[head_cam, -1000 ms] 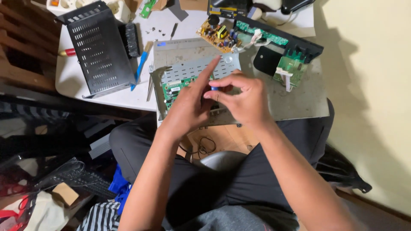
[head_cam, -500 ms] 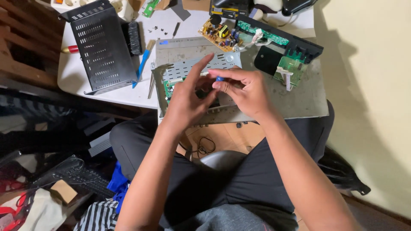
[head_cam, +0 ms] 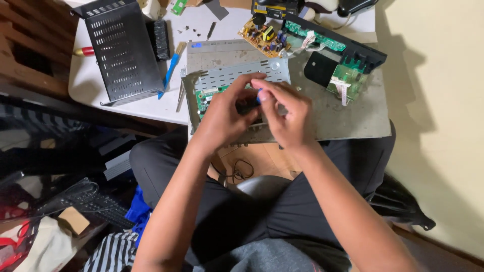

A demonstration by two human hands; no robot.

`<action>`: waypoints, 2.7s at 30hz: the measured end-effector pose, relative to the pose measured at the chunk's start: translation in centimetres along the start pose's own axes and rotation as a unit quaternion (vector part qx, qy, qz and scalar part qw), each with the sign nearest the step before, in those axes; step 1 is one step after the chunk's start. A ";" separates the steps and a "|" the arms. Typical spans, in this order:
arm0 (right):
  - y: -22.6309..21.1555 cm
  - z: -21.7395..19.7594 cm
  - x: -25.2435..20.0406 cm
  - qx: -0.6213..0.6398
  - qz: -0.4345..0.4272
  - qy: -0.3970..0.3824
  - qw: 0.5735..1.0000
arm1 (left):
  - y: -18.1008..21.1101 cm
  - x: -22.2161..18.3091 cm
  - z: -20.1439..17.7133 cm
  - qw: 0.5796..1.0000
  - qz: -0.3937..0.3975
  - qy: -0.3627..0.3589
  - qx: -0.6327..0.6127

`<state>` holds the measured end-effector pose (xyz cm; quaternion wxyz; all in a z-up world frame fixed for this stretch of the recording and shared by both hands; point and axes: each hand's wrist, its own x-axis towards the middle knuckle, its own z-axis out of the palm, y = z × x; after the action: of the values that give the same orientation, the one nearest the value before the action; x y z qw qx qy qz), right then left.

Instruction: Disassembling an electronic device by removing screws and separating the circuit board from the metal chassis to replace the outer casing.

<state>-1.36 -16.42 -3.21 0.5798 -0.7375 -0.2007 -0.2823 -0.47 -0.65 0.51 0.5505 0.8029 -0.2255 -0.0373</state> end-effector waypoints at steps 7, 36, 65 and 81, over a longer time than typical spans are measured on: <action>-0.3 -1.1 1.3 0.047 0.041 -0.058 0.996 | -1.7 -0.2 0.4 0.996 0.028 0.062 -0.052; 0.3 -9.6 -2.8 -0.239 0.175 -0.050 0.954 | -3.5 -6.4 -3.9 0.936 -0.090 0.301 0.157; -1.3 -5.4 -0.9 -0.125 0.082 -0.049 0.988 | -5.8 -9.2 -1.1 0.932 -0.119 0.332 0.079; -3.2 -4.0 -1.2 -0.234 -0.020 -0.059 0.970 | -8.1 -10.4 1.5 0.888 0.049 0.432 0.152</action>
<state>-5.01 -19.51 -0.98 0.3728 -0.8636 -0.1775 -0.2892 -7.63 4.56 -9.29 0.4657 0.8014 -0.0076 0.3753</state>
